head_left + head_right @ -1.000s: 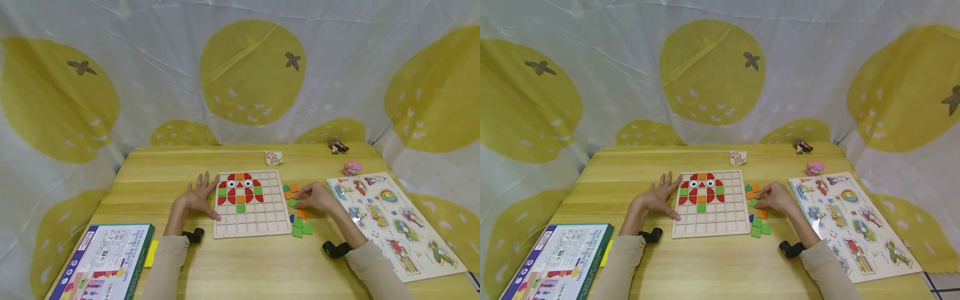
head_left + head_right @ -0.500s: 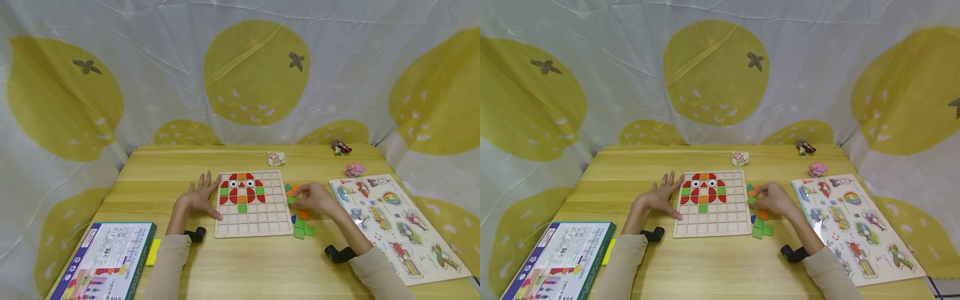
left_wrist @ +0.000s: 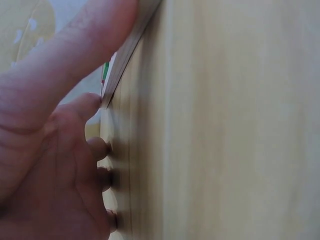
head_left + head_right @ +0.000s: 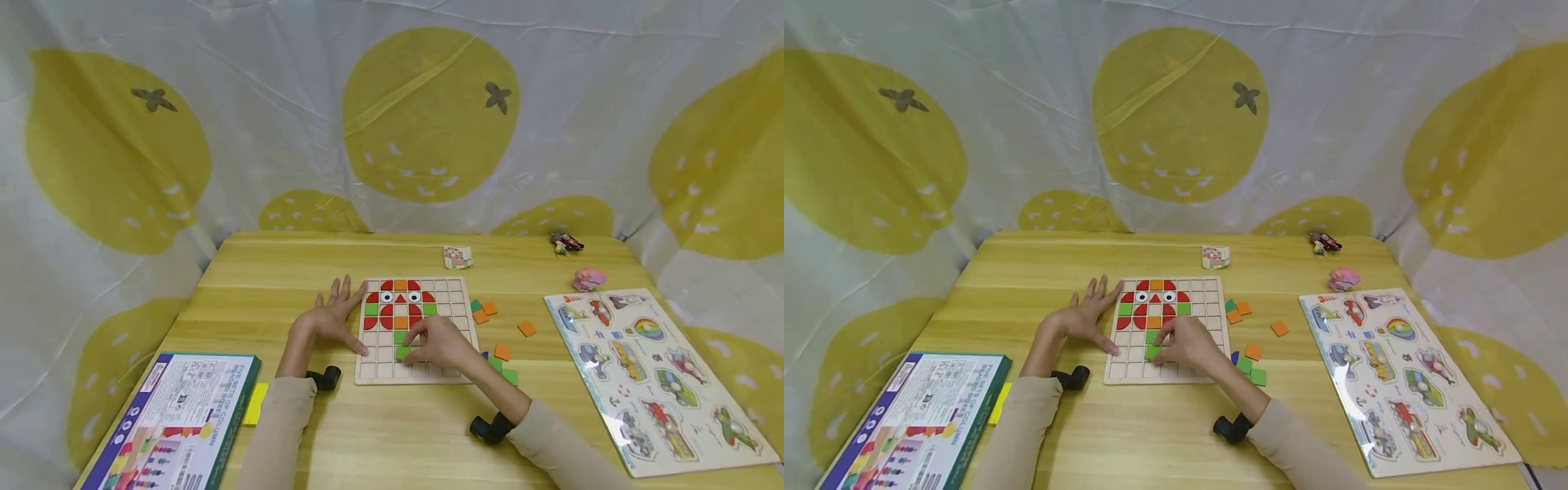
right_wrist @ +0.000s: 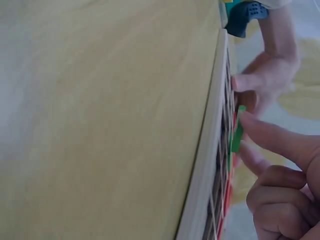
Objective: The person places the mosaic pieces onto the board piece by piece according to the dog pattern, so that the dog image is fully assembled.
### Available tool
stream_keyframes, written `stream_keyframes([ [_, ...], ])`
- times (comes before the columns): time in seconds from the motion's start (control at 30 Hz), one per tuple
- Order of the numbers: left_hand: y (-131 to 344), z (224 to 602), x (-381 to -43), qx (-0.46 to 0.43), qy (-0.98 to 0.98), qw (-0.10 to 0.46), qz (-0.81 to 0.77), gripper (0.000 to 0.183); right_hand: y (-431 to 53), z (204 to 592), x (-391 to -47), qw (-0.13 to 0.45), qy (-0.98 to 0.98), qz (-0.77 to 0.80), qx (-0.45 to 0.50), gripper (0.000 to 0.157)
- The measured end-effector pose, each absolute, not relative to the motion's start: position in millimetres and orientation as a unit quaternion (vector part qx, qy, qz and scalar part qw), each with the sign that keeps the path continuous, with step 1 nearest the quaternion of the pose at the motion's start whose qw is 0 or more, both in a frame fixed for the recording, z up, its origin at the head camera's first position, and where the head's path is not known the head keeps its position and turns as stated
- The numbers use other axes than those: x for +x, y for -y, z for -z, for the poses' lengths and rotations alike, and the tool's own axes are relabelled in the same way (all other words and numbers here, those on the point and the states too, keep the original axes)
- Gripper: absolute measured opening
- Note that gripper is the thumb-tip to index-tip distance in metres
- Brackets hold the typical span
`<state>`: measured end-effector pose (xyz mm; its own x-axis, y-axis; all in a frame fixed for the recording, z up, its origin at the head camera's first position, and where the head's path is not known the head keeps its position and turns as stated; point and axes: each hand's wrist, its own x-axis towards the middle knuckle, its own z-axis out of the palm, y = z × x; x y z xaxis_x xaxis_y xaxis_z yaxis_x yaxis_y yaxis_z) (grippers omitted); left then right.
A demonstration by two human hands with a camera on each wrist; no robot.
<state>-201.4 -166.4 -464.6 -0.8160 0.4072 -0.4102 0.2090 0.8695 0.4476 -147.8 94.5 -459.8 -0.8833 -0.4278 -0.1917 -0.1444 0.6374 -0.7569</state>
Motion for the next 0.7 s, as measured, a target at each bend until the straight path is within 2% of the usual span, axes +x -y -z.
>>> stream_keyframes([
  [0.7,165.9,463.4,-200.5,0.163,-0.935,0.257,-0.184,0.138,-92.1,463.0,-149.4,0.17,-0.888,0.392,-0.166,0.018],
])
